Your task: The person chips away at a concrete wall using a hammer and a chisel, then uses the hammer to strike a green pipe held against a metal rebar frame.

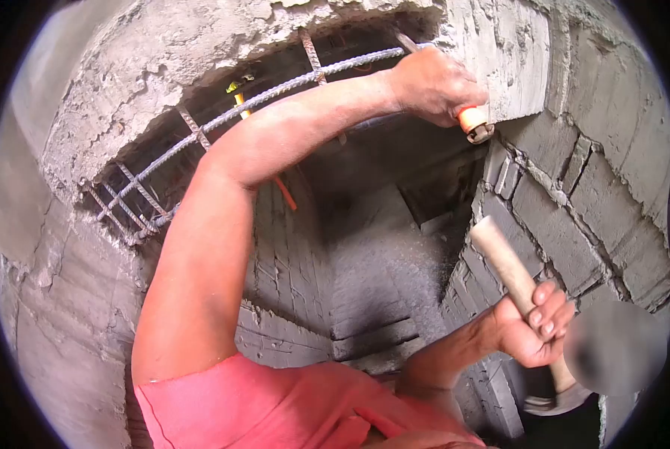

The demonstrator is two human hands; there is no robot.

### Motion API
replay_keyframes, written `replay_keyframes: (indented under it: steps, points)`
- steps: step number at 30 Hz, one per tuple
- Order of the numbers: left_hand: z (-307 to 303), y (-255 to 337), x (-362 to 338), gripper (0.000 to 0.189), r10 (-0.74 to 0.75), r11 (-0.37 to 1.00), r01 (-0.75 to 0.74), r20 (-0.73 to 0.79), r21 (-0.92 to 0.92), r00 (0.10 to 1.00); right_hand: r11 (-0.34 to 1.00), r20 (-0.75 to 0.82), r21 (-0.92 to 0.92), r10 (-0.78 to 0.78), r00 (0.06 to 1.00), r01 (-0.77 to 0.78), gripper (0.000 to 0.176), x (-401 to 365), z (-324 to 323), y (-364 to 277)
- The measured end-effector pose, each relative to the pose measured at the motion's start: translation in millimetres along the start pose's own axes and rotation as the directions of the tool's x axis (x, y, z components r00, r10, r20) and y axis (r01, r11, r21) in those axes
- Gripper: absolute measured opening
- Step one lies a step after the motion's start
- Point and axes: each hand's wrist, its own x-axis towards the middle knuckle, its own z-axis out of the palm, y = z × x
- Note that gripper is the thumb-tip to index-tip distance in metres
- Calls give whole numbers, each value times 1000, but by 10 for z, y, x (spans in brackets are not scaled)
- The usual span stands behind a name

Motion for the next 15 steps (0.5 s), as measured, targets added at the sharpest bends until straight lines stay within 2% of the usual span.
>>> replay_keyframes:
  steps: [1,2,3,4,5,6,7,8,9,10,11,12,13,14,15]
  points:
    - [-14,-1,20,26,10,1000,-10,-3,-18,1000,995,-22,19,-95,995,95,32,-38,10,49]
    - [-30,-10,35,28,6,999,-6,-2,-44,1000,914,78,-345,-200,977,214,26,-319,33,368]
    - [-36,-18,55,30,1,1000,-1,17,-30,1000,691,207,-646,-251,946,325,19,-649,79,703]
    - [-45,-20,68,30,-56,998,55,33,22,998,688,197,-653,-251,948,318,19,-803,147,782]
    - [-37,2,64,31,-114,992,111,54,61,992,879,26,-447,198,980,-166,16,-972,211,789]
    - [-62,-24,93,33,-48,998,46,49,43,998,774,-16,-142,622,783,-618,13,-1100,267,774]
    - [-48,-85,190,33,-26,998,24,32,52,999,428,133,159,884,449,-890,11,-1047,285,869]
    - [-63,-112,185,33,-30,997,28,36,79,999,485,15,265,862,506,-834,11,-972,284,748]
    - [-37,-50,84,34,-54,995,49,52,82,997,626,-5,239,765,644,-742,11,-864,175,678]
    - [-41,-50,65,33,-35,999,35,34,25,999,699,-136,192,714,687,-689,15,-702,103,518]
    - [-32,-59,62,32,-11,1000,10,32,22,999,830,-78,182,547,833,-528,25,-502,99,401]
    - [-35,-54,59,28,-22,999,21,32,37,999,879,10,227,428,904,-418,15,-310,-46,251]
    - [-31,-51,39,25,-33,998,32,37,46,999,878,7,232,430,903,-419,15,-238,25,219]
    - [-41,-49,13,25,-36,998,34,43,46,998,956,-70,214,221,973,-202,16,-168,101,177]
    - [-48,-68,8,25,-8,1000,6,41,28,999,983,-137,180,-7,991,32,18,-118,138,173]
